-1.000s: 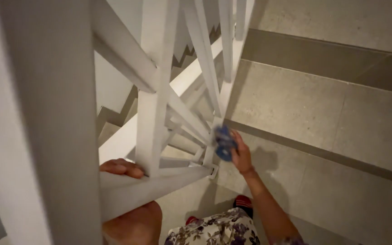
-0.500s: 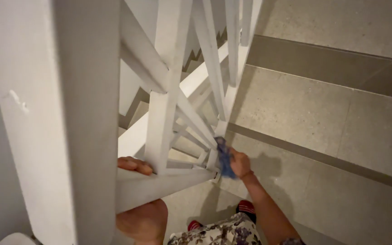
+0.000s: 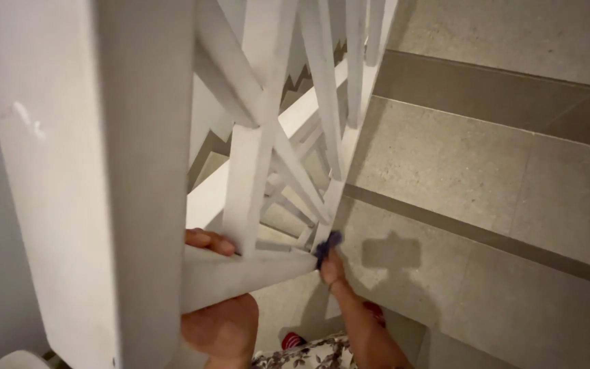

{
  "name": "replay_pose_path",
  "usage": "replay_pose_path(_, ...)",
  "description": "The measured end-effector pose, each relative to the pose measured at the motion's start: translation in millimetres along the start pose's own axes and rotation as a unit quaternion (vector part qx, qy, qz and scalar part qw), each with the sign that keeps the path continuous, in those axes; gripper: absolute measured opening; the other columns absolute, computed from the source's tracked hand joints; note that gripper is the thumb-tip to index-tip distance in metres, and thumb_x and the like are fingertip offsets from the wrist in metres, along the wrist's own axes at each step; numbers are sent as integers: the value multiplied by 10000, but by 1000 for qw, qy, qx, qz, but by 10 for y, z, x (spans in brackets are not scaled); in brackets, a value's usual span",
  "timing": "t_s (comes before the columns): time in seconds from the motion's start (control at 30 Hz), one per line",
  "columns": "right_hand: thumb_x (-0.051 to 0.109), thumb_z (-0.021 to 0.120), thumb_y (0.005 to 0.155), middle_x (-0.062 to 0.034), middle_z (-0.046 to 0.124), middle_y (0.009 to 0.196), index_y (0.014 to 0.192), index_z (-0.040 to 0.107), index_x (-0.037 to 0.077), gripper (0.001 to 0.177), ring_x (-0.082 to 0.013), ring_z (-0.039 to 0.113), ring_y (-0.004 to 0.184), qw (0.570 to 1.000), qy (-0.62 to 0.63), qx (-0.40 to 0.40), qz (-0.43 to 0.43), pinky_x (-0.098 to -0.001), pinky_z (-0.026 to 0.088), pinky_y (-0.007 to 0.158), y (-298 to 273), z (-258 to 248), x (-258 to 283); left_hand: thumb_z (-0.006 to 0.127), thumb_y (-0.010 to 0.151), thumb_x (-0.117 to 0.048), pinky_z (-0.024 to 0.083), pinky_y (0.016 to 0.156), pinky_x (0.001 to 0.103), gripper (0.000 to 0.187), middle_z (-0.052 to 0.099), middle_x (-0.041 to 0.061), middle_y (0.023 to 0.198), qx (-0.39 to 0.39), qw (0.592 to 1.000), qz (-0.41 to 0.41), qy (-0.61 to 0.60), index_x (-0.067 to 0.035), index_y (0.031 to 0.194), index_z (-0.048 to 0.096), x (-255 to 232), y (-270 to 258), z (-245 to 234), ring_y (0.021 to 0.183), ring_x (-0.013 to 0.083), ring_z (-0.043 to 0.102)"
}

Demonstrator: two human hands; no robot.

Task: Wiping down a white wooden staircase railing with a blue cleaning cloth.

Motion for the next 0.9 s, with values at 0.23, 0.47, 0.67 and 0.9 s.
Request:
replay_pose_path(0.23, 257, 539, 962, -235, 743, 1225, 1202, 729, 20, 387, -390, 689, 1143, 981, -28, 126, 145, -431, 527, 960, -214, -70, -310, 516, 1018, -57, 552, 882, 426, 280, 699, 211, 1150, -13, 1000, 4, 16, 59, 1251, 617, -27, 245, 1887, 1029, 384, 683)
replay_pose_path(0.47, 247, 594, 972, -174, 554, 1449, 1402, 593, 62, 469, -329, 518, 1316, 932, 339, -53, 114, -366, 396, 1111, -341, 707, -771, 516, 1019, -41, 556, 876, 425, 269, 700, 211, 1143, -31, 999, 20, 33, 59, 1245, 622, -236, 608, 1988, 1021, 385, 686)
replay_pose_path(0.67, 270, 555, 1016, -162, 672, 1226, 1260, 679, -40, 414, -272, 599, 1129, 980, 195, 4, 32, -342, 443, 983, -358, -124, 431, 516, 1020, -27, 560, 871, 424, 259, 701, 210, 1137, -60, 997, 36, 36, 60, 1239, 625, -608, 781, 2037, 1014, 386, 688)
replay_pose_path(0.9, 192, 490, 976, -111, 728, 1124, 1306, 668, -35, 438, -245, 638, 1013, 935, 325, 138, -37, -349, 491, 920, -751, -1184, 2813, 526, 1001, -65, 531, 932, 433, 287, 705, 205, 1157, -8, 995, -81, -52, 55, 1241, 627, -1133, 1085, 2027, 1099, 358, 670)
Point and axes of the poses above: each hand's wrist, its own y-axis towards the middle knuckle, its own z-axis out of the palm, x = y × z, the point moved 4 cm from there along y, towards the middle knuckle
